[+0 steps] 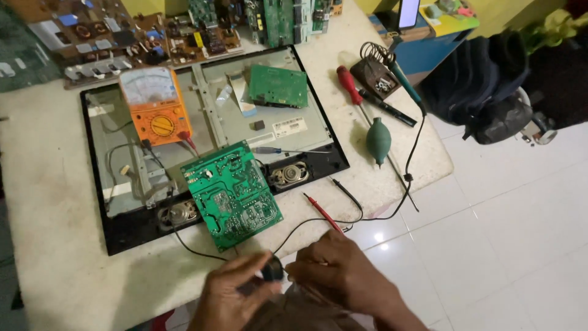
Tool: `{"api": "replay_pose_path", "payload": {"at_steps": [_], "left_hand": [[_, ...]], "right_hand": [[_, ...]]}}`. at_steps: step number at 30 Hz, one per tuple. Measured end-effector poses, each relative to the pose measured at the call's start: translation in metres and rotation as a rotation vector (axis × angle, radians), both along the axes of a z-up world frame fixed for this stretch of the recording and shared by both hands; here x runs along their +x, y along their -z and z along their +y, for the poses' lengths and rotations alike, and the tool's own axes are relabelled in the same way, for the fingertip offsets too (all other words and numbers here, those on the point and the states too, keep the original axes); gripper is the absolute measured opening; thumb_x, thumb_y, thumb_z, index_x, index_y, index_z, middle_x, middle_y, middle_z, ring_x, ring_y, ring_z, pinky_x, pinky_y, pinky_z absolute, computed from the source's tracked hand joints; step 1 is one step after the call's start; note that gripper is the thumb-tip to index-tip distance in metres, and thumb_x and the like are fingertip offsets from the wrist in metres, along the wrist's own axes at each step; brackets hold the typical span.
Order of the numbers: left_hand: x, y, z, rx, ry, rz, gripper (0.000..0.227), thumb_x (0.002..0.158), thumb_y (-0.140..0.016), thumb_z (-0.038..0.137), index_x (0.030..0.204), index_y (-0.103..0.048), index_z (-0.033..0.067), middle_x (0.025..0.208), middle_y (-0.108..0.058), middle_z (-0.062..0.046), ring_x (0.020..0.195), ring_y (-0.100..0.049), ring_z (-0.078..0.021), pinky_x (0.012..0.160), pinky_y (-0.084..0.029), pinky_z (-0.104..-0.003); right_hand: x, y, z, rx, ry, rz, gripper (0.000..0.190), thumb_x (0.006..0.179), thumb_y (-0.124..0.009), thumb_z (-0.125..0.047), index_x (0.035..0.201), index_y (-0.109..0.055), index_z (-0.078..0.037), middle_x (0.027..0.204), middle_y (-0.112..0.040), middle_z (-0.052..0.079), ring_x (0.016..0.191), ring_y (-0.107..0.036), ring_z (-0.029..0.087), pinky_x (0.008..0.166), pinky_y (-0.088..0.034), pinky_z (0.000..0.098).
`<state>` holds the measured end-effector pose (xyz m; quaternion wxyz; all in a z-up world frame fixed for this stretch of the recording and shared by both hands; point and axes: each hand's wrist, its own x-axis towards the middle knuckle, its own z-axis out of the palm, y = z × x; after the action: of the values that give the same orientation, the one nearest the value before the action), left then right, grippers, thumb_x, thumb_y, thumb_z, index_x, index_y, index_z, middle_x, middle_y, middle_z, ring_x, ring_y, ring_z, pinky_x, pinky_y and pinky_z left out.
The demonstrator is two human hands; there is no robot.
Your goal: The person uses a soldering iron and solder wire to work on a green circuit board. They hold the board steady with one hand while applying heat and solder to various points on the board's surface.
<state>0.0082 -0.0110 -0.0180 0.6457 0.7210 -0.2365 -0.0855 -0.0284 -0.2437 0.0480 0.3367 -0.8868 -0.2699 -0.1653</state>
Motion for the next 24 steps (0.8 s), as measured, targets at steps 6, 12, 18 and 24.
{"api": "replay_pose_path", "payload": {"at_steps": [6, 12, 18, 24], "left_hand": [[-0.015, 0.006, 0.001, -0.22, 0.417, 0.052, 0.054, 0.084, -0.09, 0.025, 0.131, -0.071, 0.0064, 0.118, -0.078, -0.017, 0.102, -0.074, -0.0218, 0.089, -0.06, -0.031], [-0.019, 0.0, -0.011, -0.34, -0.255, 0.231, 0.047, 0.078, -0.086, 0.027, 0.116, -0.075, 0.0017, 0.101, -0.083, -0.02, 0.078, -0.084, -0.0278, 0.062, -0.074, -0.033], [0.002, 0.012, 0.001, 0.102, -0.389, -0.321, 0.053, 0.072, -0.092, 0.012, 0.12, -0.072, 0.006, 0.108, -0.077, -0.016, 0.087, -0.079, -0.0167, 0.076, -0.071, -0.026], [-0.006, 0.001, 0.008, -0.001, 0.282, 0.623, 0.053, 0.074, -0.092, 0.021, 0.123, -0.079, 0.006, 0.111, -0.082, -0.015, 0.1, -0.082, -0.0245, 0.09, -0.074, -0.031]], "right_hand": [[0.023, 0.053, -0.022, 0.451, -0.358, 0.18, 0.013, 0.102, -0.067, -0.019, 0.101, -0.076, -0.01, 0.094, -0.068, 0.006, 0.082, -0.063, 0.019, 0.071, -0.055, 0.0324], [0.005, 0.093, 0.014, 0.794, -0.231, 0.44, 0.016, 0.097, -0.075, -0.017, 0.105, -0.076, -0.003, 0.094, -0.072, 0.012, 0.076, -0.065, 0.015, 0.063, -0.058, 0.0249], [-0.002, 0.009, 0.002, 0.267, -0.264, 0.378, 0.029, 0.109, -0.052, -0.019, 0.1, -0.067, 0.004, 0.089, -0.063, 0.016, 0.077, -0.064, 0.036, 0.069, -0.048, 0.0423], [0.017, 0.034, -0.024, 0.24, -0.19, 0.187, 0.032, 0.107, -0.053, -0.031, 0.1, -0.078, -0.012, 0.09, -0.072, 0.002, 0.078, -0.06, 0.015, 0.073, -0.047, 0.0337]]}}
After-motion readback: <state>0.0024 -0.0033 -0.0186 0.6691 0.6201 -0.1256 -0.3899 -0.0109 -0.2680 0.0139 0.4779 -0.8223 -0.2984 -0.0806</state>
